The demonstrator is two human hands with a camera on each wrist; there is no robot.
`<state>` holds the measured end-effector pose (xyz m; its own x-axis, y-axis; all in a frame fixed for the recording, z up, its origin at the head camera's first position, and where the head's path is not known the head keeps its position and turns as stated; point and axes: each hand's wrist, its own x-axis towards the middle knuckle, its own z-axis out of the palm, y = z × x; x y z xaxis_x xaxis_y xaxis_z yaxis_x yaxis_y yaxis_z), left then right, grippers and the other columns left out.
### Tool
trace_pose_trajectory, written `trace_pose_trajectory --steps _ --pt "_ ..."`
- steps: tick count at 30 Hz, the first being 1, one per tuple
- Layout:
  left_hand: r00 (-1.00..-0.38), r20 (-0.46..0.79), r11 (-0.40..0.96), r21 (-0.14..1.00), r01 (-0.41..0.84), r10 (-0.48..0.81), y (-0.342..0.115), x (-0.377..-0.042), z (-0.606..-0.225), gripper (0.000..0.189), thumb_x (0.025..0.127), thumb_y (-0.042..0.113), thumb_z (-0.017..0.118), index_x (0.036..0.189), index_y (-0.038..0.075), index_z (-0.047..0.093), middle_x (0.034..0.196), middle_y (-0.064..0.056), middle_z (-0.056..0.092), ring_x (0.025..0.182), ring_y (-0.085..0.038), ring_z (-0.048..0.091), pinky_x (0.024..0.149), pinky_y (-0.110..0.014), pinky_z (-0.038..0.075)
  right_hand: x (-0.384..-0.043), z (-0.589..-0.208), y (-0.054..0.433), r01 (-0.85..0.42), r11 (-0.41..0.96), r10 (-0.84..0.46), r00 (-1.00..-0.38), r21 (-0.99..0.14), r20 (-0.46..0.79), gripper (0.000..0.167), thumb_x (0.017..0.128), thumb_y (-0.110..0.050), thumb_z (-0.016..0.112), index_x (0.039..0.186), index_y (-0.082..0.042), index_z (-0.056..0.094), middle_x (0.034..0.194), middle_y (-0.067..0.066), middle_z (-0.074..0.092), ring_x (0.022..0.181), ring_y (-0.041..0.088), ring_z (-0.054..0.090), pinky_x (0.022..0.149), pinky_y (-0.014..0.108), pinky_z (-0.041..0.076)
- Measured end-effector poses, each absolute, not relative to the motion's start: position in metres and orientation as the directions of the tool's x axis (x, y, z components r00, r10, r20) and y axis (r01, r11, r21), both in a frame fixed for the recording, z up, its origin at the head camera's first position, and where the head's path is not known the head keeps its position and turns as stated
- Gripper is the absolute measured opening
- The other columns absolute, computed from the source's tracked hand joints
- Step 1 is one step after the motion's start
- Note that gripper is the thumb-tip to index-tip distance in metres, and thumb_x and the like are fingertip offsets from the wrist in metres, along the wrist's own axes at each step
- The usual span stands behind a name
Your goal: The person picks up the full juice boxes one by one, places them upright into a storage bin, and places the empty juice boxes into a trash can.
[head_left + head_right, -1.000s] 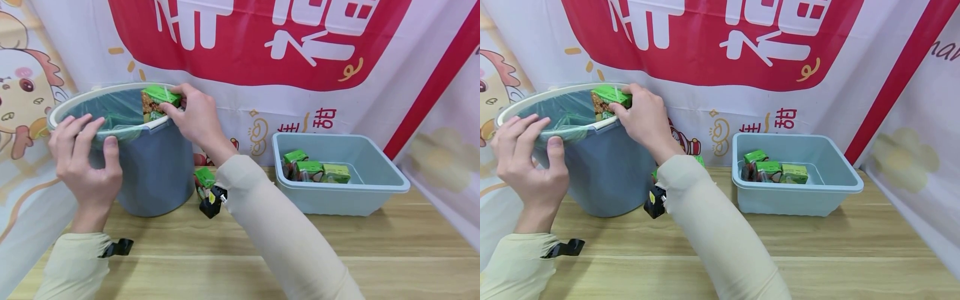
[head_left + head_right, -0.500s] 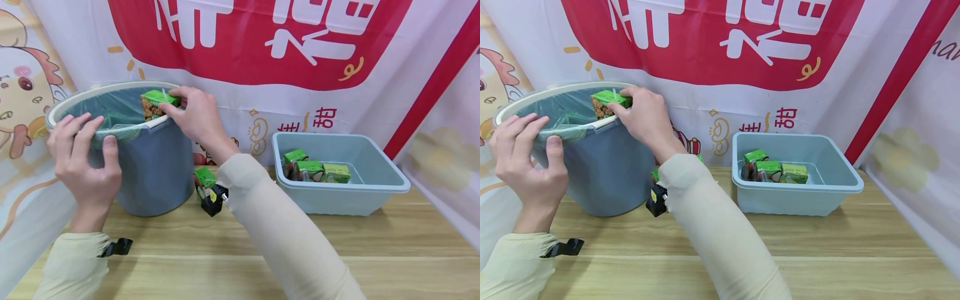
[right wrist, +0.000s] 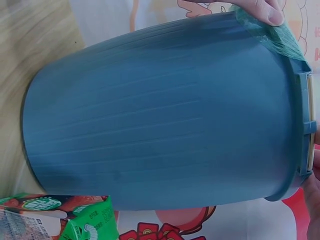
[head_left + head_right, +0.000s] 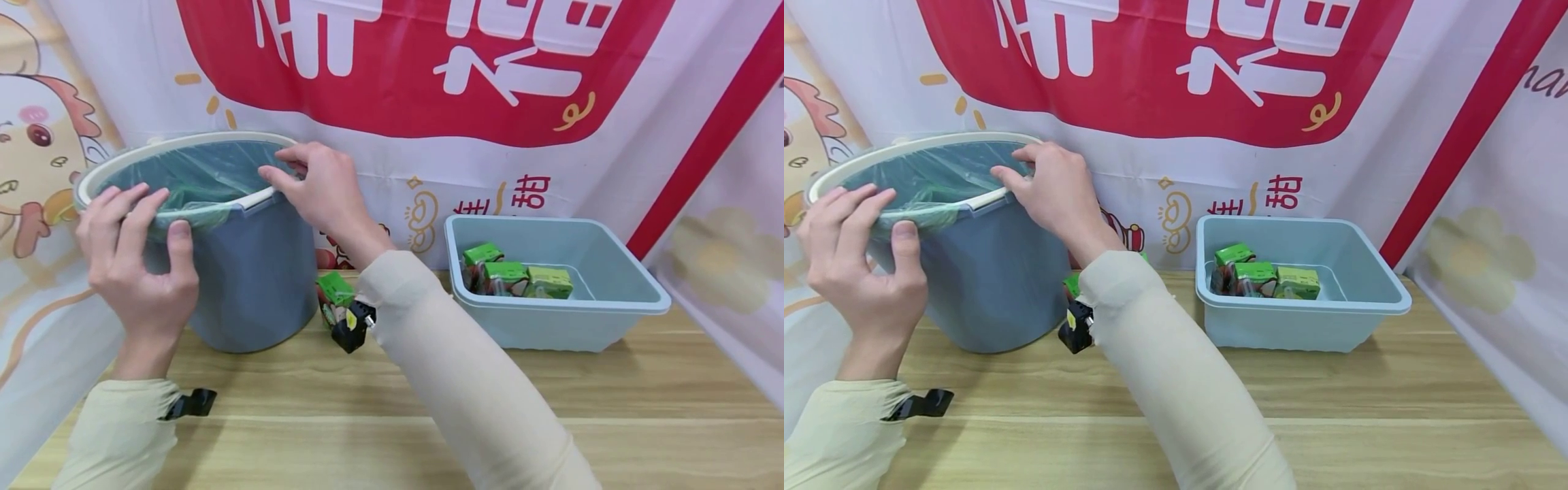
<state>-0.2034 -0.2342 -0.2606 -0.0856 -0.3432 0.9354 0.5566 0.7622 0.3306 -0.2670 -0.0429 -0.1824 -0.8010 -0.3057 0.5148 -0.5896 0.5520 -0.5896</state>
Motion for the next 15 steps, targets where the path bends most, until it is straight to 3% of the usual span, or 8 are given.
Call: trace_pose_trajectory --steps 9,15 --pt "-0.075 0.935 0.751 0.325 0.574 -0.347 -0.23 -0.203 -0.259 0.048 0.09 0.04 0.063 0.115 0.002 0.079 0.125 -0.023 0.074 0.135 -0.033 0.06 0.125 -0.046 0.035 -0.26 -0.191 -0.035 -0.654 0.431 -0.322 -0.755 -0.622 0.571 0.05 0.1 -0.03 0.074 0.146 -0.014 0.065 0.149 0.003 0.065 0.131 0.014 0.066 0.104 0.016 0.053" --pt "-0.074 0.933 0.75 0.33 0.574 -0.353 -0.231 -0.202 -0.259 0.049 0.089 0.04 0.063 0.115 0.002 0.079 0.125 -0.022 0.074 0.135 -0.032 0.06 0.125 -0.045 0.035 -0.258 -0.202 -0.023 -0.712 0.279 -0.222 -0.701 -0.645 0.678 0.044 0.098 -0.026 0.076 0.139 -0.01 0.069 0.141 0.006 0.071 0.128 0.016 0.07 0.104 0.017 0.054"
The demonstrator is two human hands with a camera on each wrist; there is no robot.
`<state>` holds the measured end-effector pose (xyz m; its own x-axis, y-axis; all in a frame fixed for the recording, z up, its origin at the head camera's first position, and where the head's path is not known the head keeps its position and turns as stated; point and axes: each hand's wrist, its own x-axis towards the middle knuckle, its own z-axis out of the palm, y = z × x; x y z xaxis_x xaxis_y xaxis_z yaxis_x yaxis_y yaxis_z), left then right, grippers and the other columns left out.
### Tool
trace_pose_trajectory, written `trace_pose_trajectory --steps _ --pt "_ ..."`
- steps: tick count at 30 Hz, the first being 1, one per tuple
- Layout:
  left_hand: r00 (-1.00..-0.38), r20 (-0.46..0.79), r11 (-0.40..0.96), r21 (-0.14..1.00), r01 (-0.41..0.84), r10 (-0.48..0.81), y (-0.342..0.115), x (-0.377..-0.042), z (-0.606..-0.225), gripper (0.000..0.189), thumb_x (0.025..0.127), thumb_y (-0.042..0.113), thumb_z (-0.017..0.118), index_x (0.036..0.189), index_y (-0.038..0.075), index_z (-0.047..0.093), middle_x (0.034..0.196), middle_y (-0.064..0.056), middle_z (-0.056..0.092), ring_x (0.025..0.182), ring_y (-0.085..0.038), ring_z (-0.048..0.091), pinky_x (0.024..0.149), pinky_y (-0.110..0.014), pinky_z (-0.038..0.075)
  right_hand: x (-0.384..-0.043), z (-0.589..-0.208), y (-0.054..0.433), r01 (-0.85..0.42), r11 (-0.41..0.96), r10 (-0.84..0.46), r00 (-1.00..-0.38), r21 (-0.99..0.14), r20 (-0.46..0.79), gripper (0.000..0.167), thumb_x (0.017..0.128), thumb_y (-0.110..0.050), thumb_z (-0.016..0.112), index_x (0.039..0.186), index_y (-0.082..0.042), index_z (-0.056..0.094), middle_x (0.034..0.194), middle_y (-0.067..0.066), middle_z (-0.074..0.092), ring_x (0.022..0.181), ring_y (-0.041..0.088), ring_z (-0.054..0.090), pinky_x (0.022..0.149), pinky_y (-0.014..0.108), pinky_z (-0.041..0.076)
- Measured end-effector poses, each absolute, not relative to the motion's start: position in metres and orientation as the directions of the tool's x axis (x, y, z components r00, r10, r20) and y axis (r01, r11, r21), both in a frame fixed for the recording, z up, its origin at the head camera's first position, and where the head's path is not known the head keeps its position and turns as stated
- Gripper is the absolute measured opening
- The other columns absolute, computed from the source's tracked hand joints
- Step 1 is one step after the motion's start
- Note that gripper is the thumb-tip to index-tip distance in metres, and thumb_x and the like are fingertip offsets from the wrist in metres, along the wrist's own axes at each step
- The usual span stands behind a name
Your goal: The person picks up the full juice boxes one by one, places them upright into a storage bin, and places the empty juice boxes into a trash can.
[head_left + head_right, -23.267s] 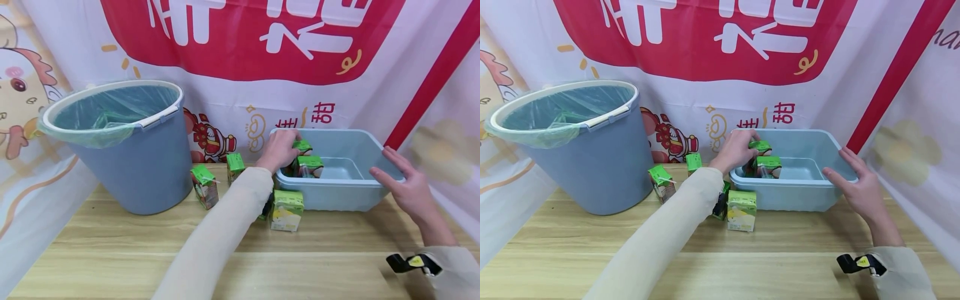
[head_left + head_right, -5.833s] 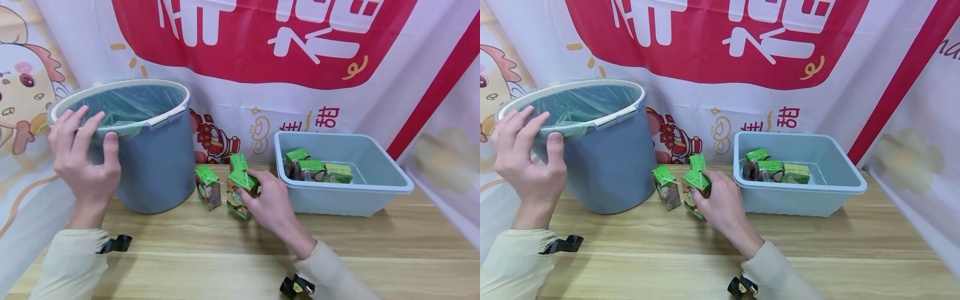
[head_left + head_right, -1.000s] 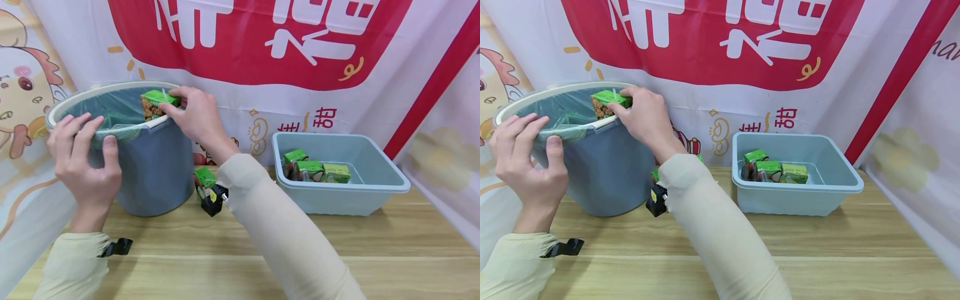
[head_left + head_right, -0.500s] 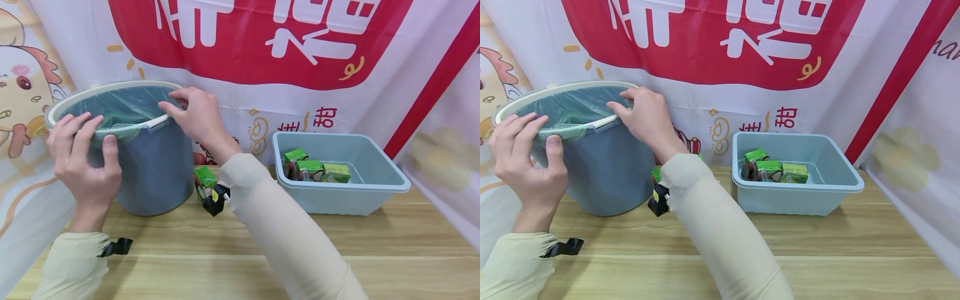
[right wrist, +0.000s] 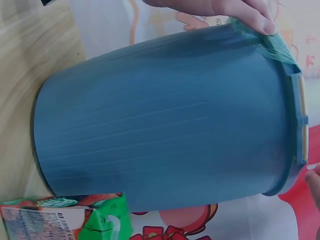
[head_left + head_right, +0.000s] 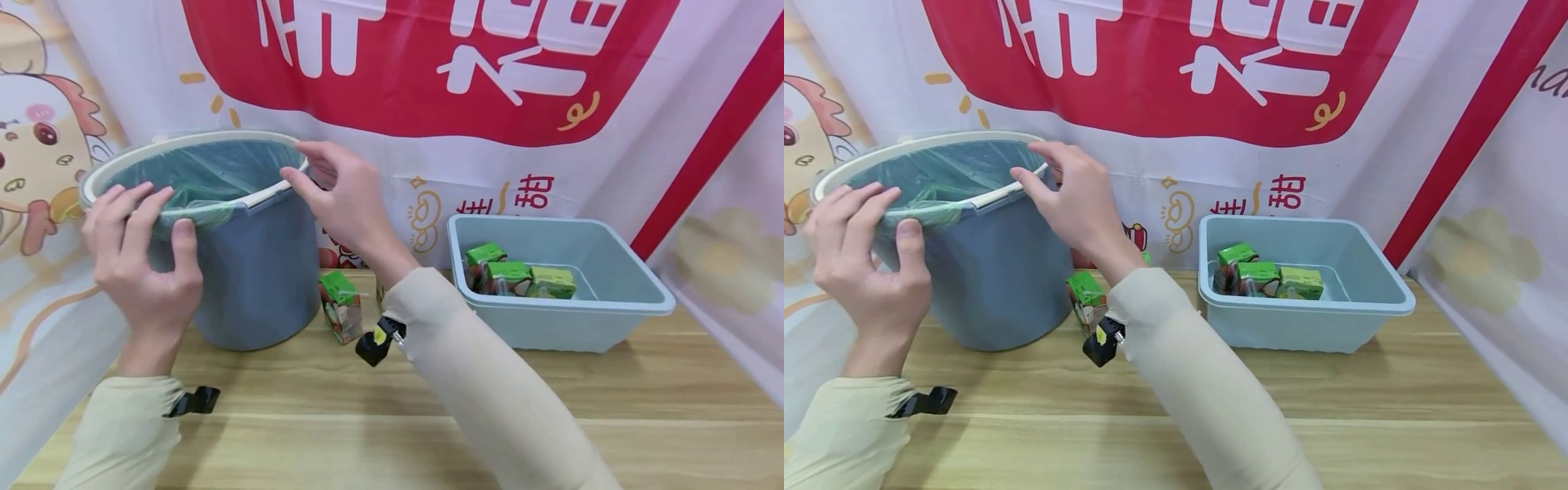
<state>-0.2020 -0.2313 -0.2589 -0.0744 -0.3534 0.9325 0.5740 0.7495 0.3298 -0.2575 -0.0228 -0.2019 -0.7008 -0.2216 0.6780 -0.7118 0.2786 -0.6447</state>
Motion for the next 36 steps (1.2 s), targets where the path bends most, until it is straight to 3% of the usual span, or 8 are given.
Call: trace_pose_trajectory --steps 4,10,22,36 --pt "-0.078 0.932 0.753 0.334 0.567 -0.354 -0.233 -0.202 -0.26 0.049 0.089 0.04 0.062 0.116 0.002 0.079 0.126 -0.022 0.074 0.135 -0.032 0.06 0.126 -0.045 0.034 -0.257 -0.214 -0.012 -0.721 0.223 -0.133 -0.689 -0.656 0.713 0.039 0.097 -0.022 0.077 0.134 -0.008 0.072 0.135 0.009 0.074 0.123 0.02 0.073 0.102 0.022 0.058" --pt "-0.089 0.934 0.758 0.333 0.56 -0.345 -0.235 -0.202 -0.261 0.049 0.09 0.04 0.063 0.117 0.003 0.079 0.127 -0.022 0.074 0.136 -0.032 0.059 0.126 -0.045 0.034 -0.254 -0.235 0.008 -0.652 0.207 -0.072 -0.753 -0.729 0.654 0.039 0.097 -0.025 0.078 0.133 -0.011 0.073 0.133 0.006 0.074 0.122 0.018 0.072 0.105 0.029 0.058" --pt "-0.101 0.933 0.756 0.34 0.559 -0.345 -0.236 -0.202 -0.261 0.048 0.09 0.039 0.063 0.118 0.003 0.079 0.128 -0.021 0.074 0.137 -0.031 0.058 0.126 -0.045 0.033 -0.253 -0.294 0.032 -0.469 0.323 0.064 -0.856 -0.822 0.514 0.044 0.096 -0.033 0.079 0.135 -0.015 0.072 0.138 0.002 0.072 0.13 0.021 0.067 0.112 0.038 0.054" --pt "-0.094 0.932 0.755 0.339 0.561 -0.349 -0.234 -0.202 -0.261 0.048 0.09 0.04 0.062 0.117 0.004 0.079 0.127 -0.021 0.074 0.137 -0.031 0.058 0.126 -0.044 0.033 -0.252 -0.337 0.043 -0.343 0.381 0.133 -0.898 -0.858 0.419 0.056 0.091 -0.035 0.084 0.141 -0.015 0.067 0.14 0.005 0.067 0.134 0.026 0.064 0.116 0.04 0.051"
